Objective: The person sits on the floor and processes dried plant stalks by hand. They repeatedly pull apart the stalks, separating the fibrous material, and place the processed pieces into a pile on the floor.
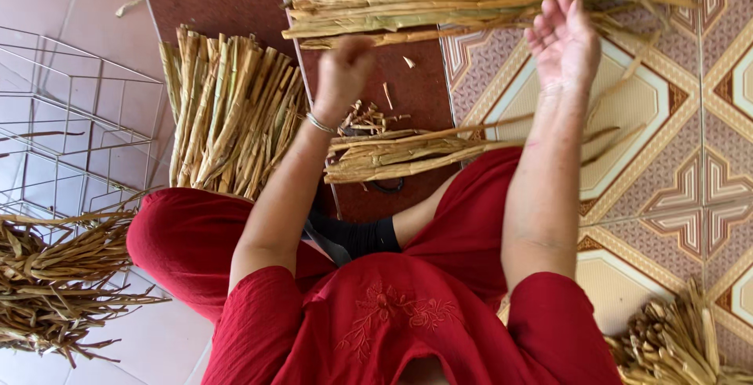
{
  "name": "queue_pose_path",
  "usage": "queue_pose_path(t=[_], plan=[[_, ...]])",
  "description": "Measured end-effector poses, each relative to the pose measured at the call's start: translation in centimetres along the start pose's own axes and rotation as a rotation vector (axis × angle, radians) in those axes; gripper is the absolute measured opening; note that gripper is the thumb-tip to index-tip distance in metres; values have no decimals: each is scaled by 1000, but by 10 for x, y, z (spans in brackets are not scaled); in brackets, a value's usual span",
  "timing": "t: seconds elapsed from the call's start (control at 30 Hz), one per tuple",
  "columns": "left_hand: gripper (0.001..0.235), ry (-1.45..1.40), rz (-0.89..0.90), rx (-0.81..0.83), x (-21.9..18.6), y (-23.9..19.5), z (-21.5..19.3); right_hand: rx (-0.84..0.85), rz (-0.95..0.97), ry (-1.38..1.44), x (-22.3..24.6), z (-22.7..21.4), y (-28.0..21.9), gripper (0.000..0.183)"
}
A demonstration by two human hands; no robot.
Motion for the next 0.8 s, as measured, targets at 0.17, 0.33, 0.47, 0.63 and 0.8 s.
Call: queue_pose_path(t=[0.17,0.33,0.47,0.63,0.8], plan=[[13,436,130,421,-37,-64,85,-213,-20,166,-11,-55,-7,18],[15,656,415,252,-74,-84,131,-349,-169,172,-9,-62,-41,17],[4,390,300,190,-74,-78,137,-403,-231,-69,-6,-50,-74,29],[13,130,91,186,-101,-69,112,-358,43,-432,-12,-14,-87,47],[23,129,23,270,-116,-76,108,-55,-208,-325,-20,8,-88,41]])
Point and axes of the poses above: each hand's wrist, its own y-axis towards the middle knuckle, its own z-axis out of the palm, x = y × z, the point moved 2 cm from there along y, towards the middle knuckle, and after that the axes turned 3 degrees about z, right-handed, at the moved point
